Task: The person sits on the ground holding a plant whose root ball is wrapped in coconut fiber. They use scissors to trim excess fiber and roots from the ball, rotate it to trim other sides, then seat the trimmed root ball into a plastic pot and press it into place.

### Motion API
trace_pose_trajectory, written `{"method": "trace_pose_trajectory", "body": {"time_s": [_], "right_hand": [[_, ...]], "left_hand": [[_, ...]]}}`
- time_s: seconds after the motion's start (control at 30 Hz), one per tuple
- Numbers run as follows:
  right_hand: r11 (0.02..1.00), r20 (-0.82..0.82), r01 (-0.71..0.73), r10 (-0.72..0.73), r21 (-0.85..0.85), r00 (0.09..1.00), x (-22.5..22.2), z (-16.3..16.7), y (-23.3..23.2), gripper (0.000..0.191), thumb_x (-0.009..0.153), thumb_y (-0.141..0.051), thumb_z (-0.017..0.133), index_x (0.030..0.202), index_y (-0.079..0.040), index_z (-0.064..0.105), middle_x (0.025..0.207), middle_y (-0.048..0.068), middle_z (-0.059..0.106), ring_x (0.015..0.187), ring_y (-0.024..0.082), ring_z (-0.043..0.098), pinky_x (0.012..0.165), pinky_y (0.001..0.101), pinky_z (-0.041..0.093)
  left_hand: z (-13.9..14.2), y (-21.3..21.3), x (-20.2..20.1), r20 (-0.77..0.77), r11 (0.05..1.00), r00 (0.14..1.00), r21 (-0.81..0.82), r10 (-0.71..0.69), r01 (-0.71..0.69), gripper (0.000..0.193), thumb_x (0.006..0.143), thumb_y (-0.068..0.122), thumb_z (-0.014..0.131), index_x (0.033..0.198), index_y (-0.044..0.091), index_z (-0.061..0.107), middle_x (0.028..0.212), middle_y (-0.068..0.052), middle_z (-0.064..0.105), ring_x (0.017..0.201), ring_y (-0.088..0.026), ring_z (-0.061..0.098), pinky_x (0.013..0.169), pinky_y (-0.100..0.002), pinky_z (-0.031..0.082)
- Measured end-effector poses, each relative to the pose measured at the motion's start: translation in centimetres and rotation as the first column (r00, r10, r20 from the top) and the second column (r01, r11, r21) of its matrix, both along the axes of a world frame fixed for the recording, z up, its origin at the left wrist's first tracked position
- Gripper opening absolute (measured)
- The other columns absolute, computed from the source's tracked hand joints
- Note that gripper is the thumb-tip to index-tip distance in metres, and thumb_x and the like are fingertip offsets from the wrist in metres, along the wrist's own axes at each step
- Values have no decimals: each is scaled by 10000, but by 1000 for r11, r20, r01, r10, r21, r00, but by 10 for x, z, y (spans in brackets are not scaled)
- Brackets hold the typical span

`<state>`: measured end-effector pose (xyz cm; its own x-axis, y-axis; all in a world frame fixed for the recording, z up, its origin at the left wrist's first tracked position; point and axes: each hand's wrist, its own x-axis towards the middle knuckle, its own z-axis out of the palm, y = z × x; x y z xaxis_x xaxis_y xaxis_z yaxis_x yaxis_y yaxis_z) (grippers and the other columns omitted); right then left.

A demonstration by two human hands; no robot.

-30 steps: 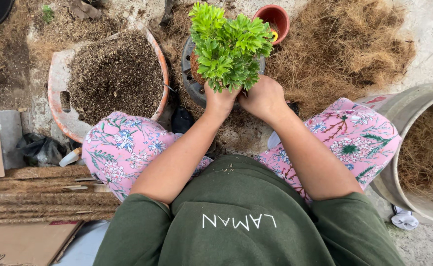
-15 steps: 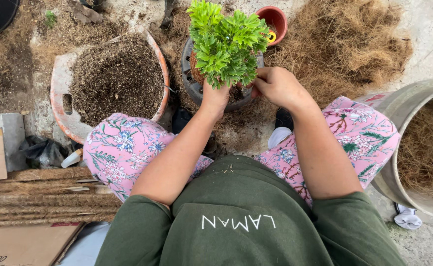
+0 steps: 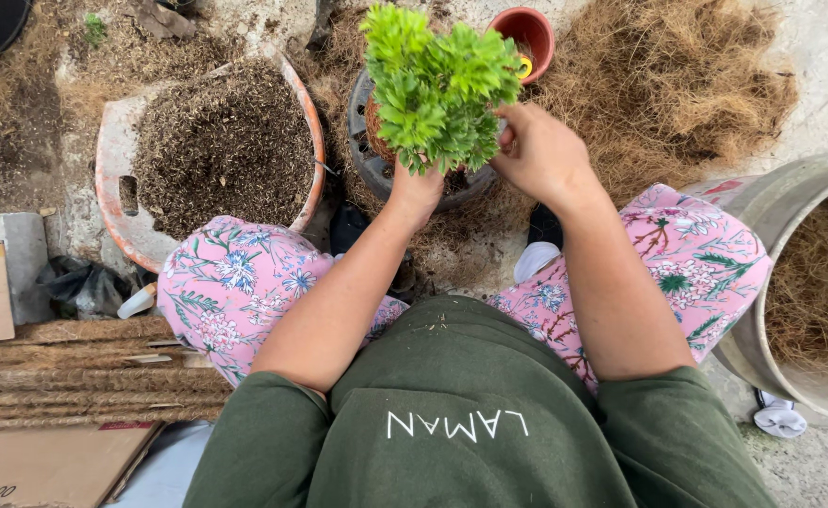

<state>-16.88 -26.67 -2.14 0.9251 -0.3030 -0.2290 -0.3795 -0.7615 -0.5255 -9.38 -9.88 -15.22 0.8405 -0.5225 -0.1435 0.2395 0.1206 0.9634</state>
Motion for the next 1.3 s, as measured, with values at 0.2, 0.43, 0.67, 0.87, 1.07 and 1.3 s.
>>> {"method": "trace_pose_trajectory", "body": {"time_s": [0.2, 0.43, 0.67, 0.87, 1.07, 1.3], "right_hand": [[992, 231, -74, 96, -102, 968, -8, 3, -11, 409, 753, -166, 837, 1149, -94, 766, 1078, 91, 734, 1070, 357, 583, 958, 468, 473], [998, 271, -62, 66, -25, 960, -5, -20, 1, 241, 789, -147, 830, 1029, -128, 808, 964, 106, 738, 1009, 332, 627, 952, 433, 499], [999, 349, 10, -22, 36, 937, -1, -28, 4, 278, 772, -116, 837, 1046, -150, 809, 973, 103, 744, 1008, 325, 625, 908, 421, 505], [999, 408, -19, 3, 35, 913, -1, -32, 1, 362, 744, -44, 796, 1090, -148, 813, 1015, 96, 748, 1023, 320, 623, 929, 415, 498], [1000, 410, -15, 20, -15, 912, 3, -35, -3, 137, 830, -83, 824, 943, -101, 748, 941, 73, 735, 961, 295, 629, 935, 415, 472], [996, 372, -47, 13, 81, 928, 7, -31, -4, 182, 906, -76, 781, 1087, -92, 773, 933, 124, 723, 888, 325, 665, 869, 436, 515]], "left_hand": [[9, 4, 6, 490, 937, 847, 348, -209, 30, 160, 935, 45, 682, 1085, -11, 688, 1029, -134, 728, 953, -266, 694, 821, -389, 554], [14, 8, 3, 554, 937, 810, 349, -194, -14, 133, 936, 51, 667, 1054, 0, 700, 988, -137, 738, 910, -302, 709, 801, -398, 560], [21, 11, 5, 481, 934, 854, 358, -198, 15, 119, 949, 71, 660, 1040, 27, 723, 967, -124, 758, 889, -275, 736, 781, -382, 572], [21, 9, 8, 509, 946, 846, 323, -158, -17, 134, 932, 49, 662, 1054, 7, 699, 969, -134, 745, 894, -288, 732, 778, -387, 572], [21, 11, 11, 637, 950, 745, 311, -196, -16, 151, 920, 28, 681, 1068, 4, 701, 1026, -143, 739, 960, -313, 716, 843, -403, 564], [20, 7, 12, 521, 923, 814, 381, -258, 49, 146, 942, 20, 664, 1082, 11, 706, 1031, -114, 748, 967, -257, 720, 852, -383, 570]]}}
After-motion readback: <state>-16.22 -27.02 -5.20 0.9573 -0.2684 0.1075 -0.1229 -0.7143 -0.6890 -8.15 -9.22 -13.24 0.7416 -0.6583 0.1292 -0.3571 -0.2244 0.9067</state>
